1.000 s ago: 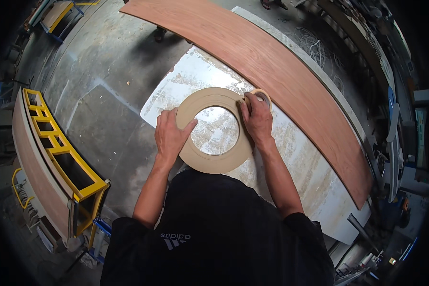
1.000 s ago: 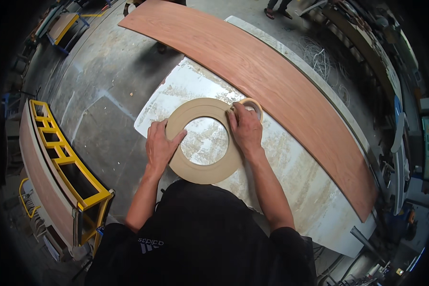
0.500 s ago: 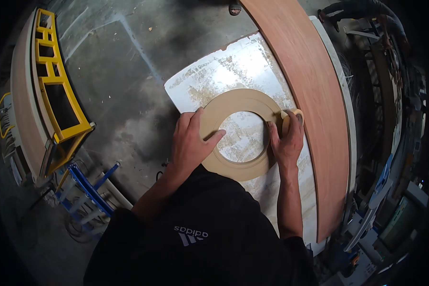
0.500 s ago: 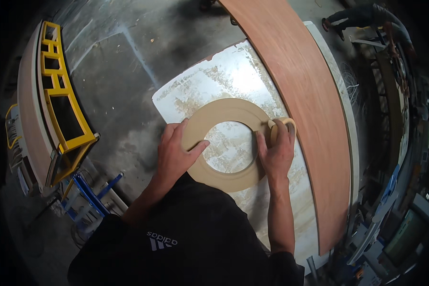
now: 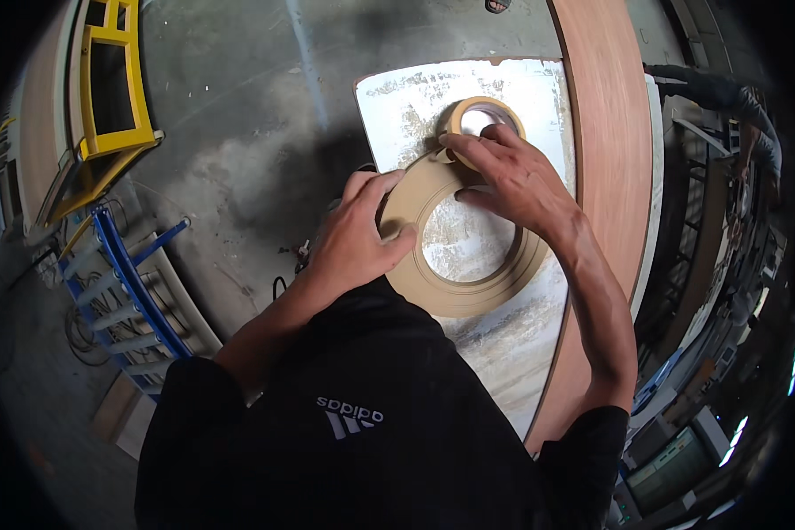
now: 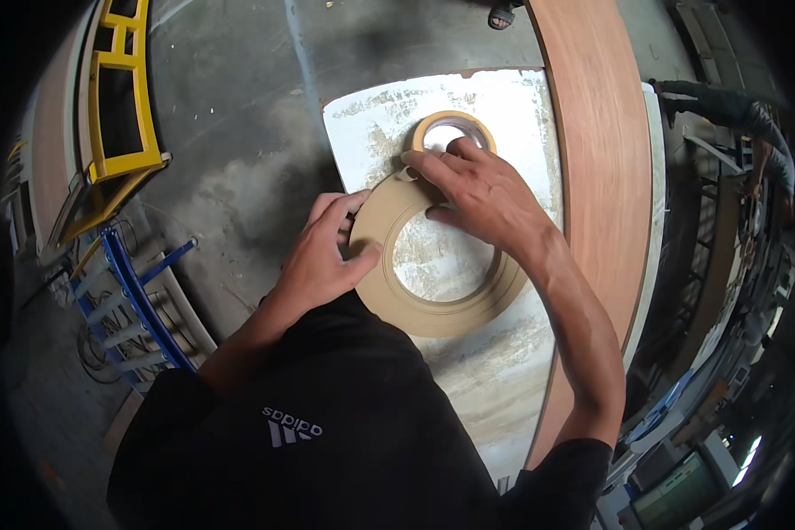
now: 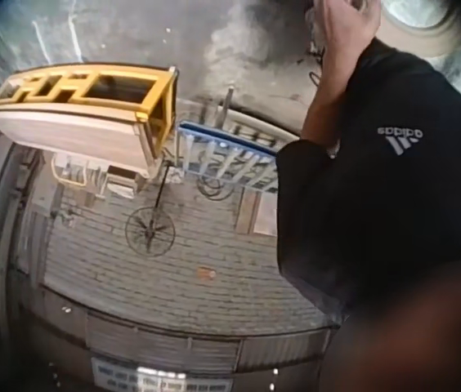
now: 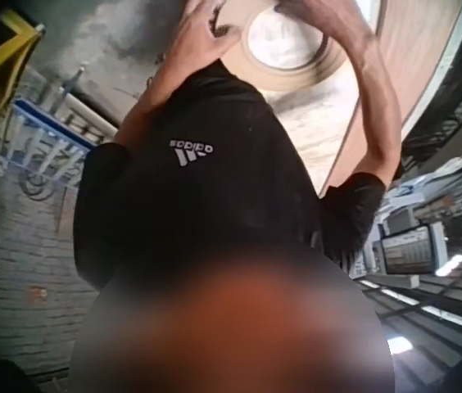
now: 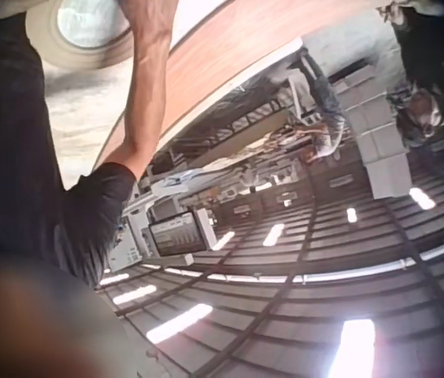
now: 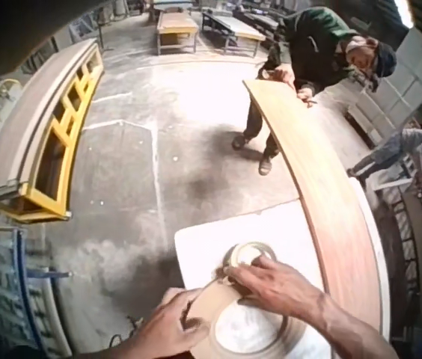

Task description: Apply tape to a circular mold and coil long white plastic strips on a factory floor.

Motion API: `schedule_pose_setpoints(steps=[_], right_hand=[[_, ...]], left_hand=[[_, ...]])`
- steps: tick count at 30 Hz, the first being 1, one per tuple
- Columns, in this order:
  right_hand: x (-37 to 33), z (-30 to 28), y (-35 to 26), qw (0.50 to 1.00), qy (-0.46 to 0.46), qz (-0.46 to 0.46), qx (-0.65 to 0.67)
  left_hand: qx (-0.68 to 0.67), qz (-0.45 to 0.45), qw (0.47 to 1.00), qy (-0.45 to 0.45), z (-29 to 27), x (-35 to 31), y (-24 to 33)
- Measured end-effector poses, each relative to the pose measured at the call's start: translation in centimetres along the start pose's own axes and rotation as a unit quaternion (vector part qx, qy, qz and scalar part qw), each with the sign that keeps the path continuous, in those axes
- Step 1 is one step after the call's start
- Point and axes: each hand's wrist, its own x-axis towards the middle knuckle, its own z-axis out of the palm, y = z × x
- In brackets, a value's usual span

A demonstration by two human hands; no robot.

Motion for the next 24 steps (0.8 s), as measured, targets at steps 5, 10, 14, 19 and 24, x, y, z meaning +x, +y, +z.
schedule_pose_setpoints(steps=[5, 10, 14, 19, 24], right_hand=[[1.4, 0.2, 0.5, 0.999, -0.029, -0.036, -0.023], [-0.1, 1.1, 0.5, 0.998, 0.029, 0.016, 0.061], [-2.3, 1.6, 0.7, 0.987, 0.068, 0.123, 0.084], [-5.1, 3.2, 1.1, 0.931, 0.253, 0.254, 0.063], [-7.7, 5.0, -1.3, 0.883, 0.292, 0.358, 0.084]], left_hand=[[0.095, -0.01, 0.994, 0.054, 2.4, -1.6, 0.7], [0.165, 0.031, 0.983, 0.071, 3.7, -0.9, -0.1], [0.273, 0.133, 0.949, 0.084, 3.5, 1.7, 0.4], [0.278, 0.224, 0.93, 0.083, 3.3, 7.8, 1.8], [0.286, 0.287, 0.914, -0.01, 3.7, 9.4, 2.8]])
